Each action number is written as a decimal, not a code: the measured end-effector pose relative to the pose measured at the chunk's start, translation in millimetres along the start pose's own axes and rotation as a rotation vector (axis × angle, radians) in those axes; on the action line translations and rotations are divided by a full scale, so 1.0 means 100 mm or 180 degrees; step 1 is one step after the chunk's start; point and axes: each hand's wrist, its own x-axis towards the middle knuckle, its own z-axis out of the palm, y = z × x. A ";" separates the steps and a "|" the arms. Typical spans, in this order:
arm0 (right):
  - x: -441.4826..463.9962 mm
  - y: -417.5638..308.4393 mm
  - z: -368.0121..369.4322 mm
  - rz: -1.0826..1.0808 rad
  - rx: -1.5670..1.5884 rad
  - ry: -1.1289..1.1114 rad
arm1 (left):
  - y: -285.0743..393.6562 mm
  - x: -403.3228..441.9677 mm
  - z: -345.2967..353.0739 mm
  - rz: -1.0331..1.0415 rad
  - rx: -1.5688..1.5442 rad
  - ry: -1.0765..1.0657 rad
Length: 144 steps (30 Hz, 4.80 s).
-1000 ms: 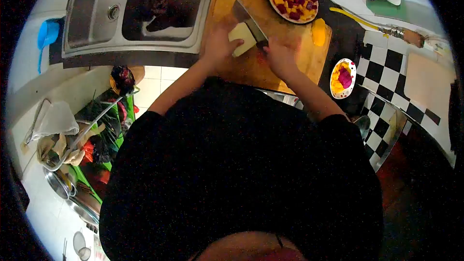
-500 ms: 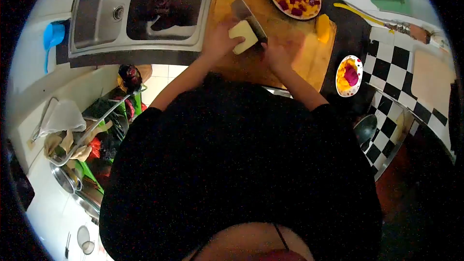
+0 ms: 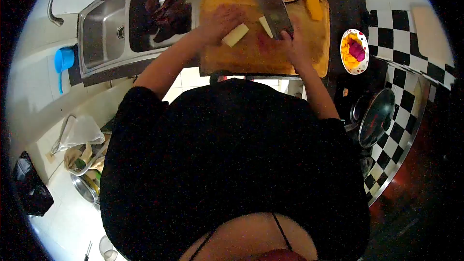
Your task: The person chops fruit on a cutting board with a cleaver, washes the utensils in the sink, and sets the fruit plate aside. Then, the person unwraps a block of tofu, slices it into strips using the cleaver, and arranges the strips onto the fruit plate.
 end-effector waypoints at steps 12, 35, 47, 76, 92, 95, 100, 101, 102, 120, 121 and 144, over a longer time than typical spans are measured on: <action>-0.35 -0.08 -0.11 -0.0479 -0.0210 0.0868 | 0.63 -0.05 -0.92 -0.1504 -0.0058 -0.0085; -0.13 -0.90 0.05 -0.0660 -0.1782 -0.0842 | 0.76 -0.24 -0.56 -0.2426 0.0015 0.0546; -0.03 -0.91 0.13 -0.0250 -0.1740 -0.1234 | 0.76 -0.23 -0.65 -0.2331 0.0296 0.0609; 0.29 -0.33 0.73 -0.0212 -0.1158 -0.1066 | 0.75 -0.19 -0.73 -0.2367 0.0386 0.0428; 0.30 0.20 0.29 -0.0500 -0.0439 0.0768 | 0.68 -0.15 -0.77 -0.1663 0.0275 0.0540; 0.19 0.19 0.12 0.0035 0.0243 0.0063 | 0.38 -0.13 -0.69 -0.0306 0.0660 0.0729; -0.03 -0.02 -0.04 0.0118 0.0474 0.0100 | 0.37 -0.08 -0.79 -0.0546 0.0541 -0.0174; -0.06 -0.04 -0.03 0.0155 0.0480 0.0098 | 0.45 -0.09 -0.82 -0.0843 0.0236 -0.0193; -0.04 0.01 0.04 -0.0537 -0.0101 0.0685 | 0.54 -0.09 -0.85 -0.1143 -0.0060 -0.0184; -0.16 -0.83 0.09 -0.0668 -0.1506 -0.0881 | 0.85 -0.33 -0.58 -0.2478 0.0381 0.0676; -0.14 -0.80 0.11 -0.0656 -0.1538 -0.0895 | 0.84 -0.32 -0.54 -0.2480 0.0444 0.0671; 0.14 -0.72 0.35 -0.0829 -0.1590 -0.1443 | 0.74 -0.31 -0.32 -0.2455 0.0181 0.0555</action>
